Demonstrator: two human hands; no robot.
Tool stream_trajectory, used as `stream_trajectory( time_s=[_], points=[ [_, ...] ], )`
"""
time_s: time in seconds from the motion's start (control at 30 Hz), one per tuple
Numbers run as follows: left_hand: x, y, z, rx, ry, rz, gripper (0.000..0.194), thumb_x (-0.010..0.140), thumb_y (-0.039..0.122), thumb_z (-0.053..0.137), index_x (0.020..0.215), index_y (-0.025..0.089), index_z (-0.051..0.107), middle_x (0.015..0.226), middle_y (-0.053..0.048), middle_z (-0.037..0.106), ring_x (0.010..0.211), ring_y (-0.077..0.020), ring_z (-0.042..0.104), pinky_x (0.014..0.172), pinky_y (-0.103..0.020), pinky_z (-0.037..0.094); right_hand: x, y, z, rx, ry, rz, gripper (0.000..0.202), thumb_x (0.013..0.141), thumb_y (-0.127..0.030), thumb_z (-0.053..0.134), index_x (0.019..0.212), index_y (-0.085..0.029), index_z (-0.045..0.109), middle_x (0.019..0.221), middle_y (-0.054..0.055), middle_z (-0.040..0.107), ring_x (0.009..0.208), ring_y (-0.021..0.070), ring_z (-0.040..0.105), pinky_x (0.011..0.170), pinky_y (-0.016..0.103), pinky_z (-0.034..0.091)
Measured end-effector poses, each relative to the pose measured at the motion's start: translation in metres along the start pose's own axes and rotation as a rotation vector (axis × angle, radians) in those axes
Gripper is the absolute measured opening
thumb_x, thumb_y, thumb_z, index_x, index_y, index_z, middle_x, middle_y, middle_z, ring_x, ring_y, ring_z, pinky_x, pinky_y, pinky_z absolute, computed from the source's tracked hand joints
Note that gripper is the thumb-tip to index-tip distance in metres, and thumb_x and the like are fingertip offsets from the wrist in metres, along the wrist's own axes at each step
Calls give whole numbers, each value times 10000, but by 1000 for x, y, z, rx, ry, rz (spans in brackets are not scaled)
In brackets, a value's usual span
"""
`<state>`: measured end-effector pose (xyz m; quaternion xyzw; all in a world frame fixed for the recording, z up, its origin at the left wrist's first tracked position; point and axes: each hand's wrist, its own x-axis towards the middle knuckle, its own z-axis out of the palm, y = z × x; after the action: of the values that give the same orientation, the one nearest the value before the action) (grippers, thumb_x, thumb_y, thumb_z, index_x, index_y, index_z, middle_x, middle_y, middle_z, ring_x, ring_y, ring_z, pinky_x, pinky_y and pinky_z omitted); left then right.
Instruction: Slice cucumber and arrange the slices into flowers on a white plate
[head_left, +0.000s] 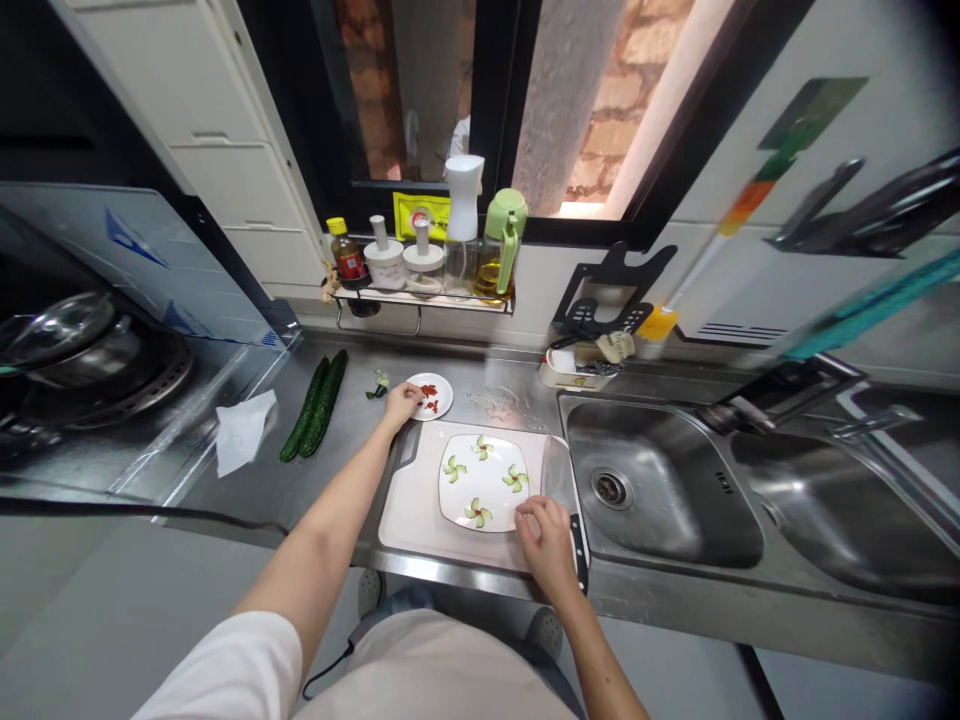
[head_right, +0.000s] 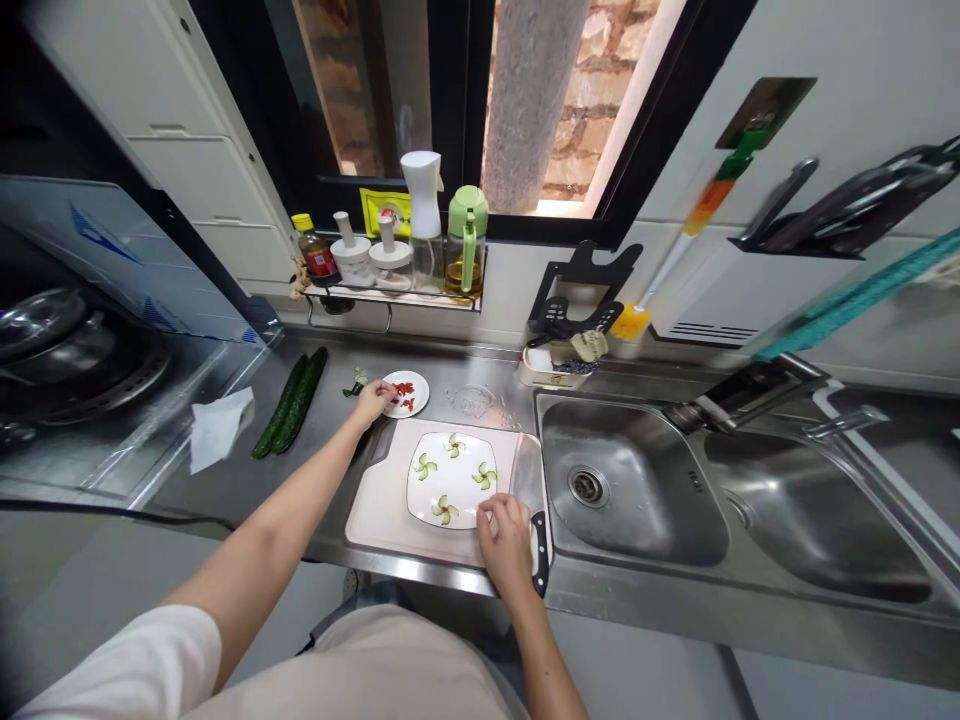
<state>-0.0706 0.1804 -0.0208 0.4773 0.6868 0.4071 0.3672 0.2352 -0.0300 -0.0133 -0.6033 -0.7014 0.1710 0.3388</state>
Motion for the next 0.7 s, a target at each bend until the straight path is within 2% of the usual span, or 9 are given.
stream_trajectory(
  time_s=[0.1, 0.27, 0.47, 0.7],
  points=[
    [-7, 2, 4, -344, 5, -90, 216, 679, 294, 687, 817, 143, 618, 718, -42, 682, 656, -133, 608, 628, -230, 443, 1, -1, 2, 2, -2, -18, 174, 883, -315, 478, 826, -231, 619, 914, 59, 599, 947, 232, 529, 854, 384, 412],
    [-25, 4, 4, -620, -88, -166, 364, 690, 284, 689, 1032, 171, 641, 911, -50, 703, 619, -83, 584, 507, -174, 359, 3, -4, 4, 11, -22, -25, 177, 881, -308, 473, 818, -234, 621, 905, 60, 599, 936, 234, 530, 840, 378, 423],
    [-46, 13, 3, -745, -153, -206, 330, 770, 246, 650, 1093, 178, 634, 1012, -69, 687, 679, -82, 606, 508, -167, 405, 7, -8, 8, 43, -46, -19, 173, 885, -295, 464, 815, -232, 608, 904, 57, 603, 931, 229, 526, 852, 373, 418],
    [-73, 25, -1, -766, -184, -204, 295, 803, 299, 670, 1075, 202, 607, 1006, -61, 677, 797, -112, 637, 636, -207, 494, 20, -13, 14, 88, -48, -57, 176, 885, -291, 462, 824, -220, 611, 906, 59, 619, 955, 229, 538, 880, 384, 398]
  ],
)
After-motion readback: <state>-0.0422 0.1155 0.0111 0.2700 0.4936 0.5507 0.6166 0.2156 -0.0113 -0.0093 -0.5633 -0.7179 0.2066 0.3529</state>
